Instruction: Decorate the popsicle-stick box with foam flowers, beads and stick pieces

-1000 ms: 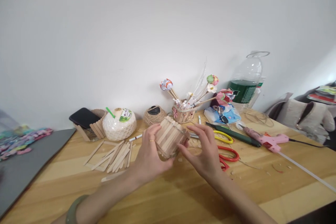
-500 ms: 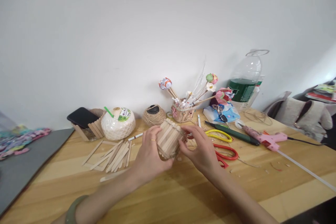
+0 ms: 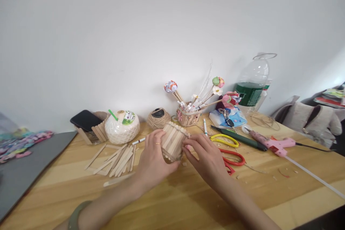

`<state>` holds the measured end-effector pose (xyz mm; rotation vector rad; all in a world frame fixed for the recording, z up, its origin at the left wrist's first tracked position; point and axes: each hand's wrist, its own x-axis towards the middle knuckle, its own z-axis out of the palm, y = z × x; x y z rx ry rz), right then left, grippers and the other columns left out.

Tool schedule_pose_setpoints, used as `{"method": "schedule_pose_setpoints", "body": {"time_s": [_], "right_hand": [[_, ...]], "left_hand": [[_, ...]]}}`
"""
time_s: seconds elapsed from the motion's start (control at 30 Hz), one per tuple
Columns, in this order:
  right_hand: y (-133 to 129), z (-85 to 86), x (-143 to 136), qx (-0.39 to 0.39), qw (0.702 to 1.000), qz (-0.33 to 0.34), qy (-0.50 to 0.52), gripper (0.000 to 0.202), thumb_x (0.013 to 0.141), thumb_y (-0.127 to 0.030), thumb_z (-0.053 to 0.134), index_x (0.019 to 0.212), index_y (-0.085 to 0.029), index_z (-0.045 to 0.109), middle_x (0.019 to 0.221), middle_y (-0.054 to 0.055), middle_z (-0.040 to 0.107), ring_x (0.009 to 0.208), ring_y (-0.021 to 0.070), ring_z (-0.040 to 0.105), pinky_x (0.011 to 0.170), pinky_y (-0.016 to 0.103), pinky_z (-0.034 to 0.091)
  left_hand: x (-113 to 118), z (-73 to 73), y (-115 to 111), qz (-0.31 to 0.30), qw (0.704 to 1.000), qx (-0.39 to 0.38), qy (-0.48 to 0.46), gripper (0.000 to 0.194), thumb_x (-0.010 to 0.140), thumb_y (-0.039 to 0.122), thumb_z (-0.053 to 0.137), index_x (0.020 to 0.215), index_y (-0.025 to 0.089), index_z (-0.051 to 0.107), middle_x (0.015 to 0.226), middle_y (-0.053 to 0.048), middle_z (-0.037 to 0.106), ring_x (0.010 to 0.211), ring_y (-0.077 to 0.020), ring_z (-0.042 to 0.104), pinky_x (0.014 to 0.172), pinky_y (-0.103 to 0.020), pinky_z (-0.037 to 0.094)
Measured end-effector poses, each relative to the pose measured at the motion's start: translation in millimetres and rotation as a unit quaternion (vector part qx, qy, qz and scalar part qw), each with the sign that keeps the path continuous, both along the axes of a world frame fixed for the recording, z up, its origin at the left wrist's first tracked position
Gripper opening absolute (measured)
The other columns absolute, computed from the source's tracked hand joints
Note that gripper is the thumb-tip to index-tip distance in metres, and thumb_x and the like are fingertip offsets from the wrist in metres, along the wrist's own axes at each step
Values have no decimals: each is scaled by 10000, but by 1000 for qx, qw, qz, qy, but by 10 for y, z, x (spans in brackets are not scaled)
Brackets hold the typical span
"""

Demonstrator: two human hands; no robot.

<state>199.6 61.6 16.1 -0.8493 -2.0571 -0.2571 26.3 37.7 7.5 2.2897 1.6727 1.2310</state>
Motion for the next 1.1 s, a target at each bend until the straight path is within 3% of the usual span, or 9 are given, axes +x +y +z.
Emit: {"method": "schedule_pose_setpoints", "body": {"time_s": [0.37,0.6,0.77,0.9,1.1], "right_hand": [[51,-13,20,-63,997,30,7,100,815,-110,527,761,-178,578,740,41,608,688,167,569,615,270,461],[54,-31,-8,-45,999,16,17,144,737,-64,489,692,-188,544,671,18,581,626,151,559,563,245,451],[77,-48,73,-14,999,-11,47,131,800,-94,480,740,-190,546,721,37,619,680,158,598,610,258,482],[64,-54,82,5,1000,-5,8,106,871,-167,475,843,-182,576,786,50,651,728,162,617,644,266,503],[-18,42,73,51,993,-9,-108,178,904,-130,408,913,-121,585,837,94,653,757,198,587,665,317,486]], "left_hand": [[10,-42,0,12,1000,20,-11,721,594,293,712,1190,203,316,1212,-120,410,1115,-297,408,910,-470,389],[26,-36,-12,16,1000,16,12,739,595,315,728,1193,190,312,1223,-130,404,1128,-299,396,901,-466,398],[35,-33,-19,26,999,18,12,758,581,350,743,1193,217,316,1216,-118,412,1104,-310,419,856,-472,423],[36,-35,-22,29,999,14,17,765,576,344,751,1188,209,314,1206,-115,408,1098,-303,417,864,-471,422],[44,-27,-27,36,999,11,16,742,571,305,742,1178,208,326,1204,-116,407,1103,-303,415,846,-463,436]]}}
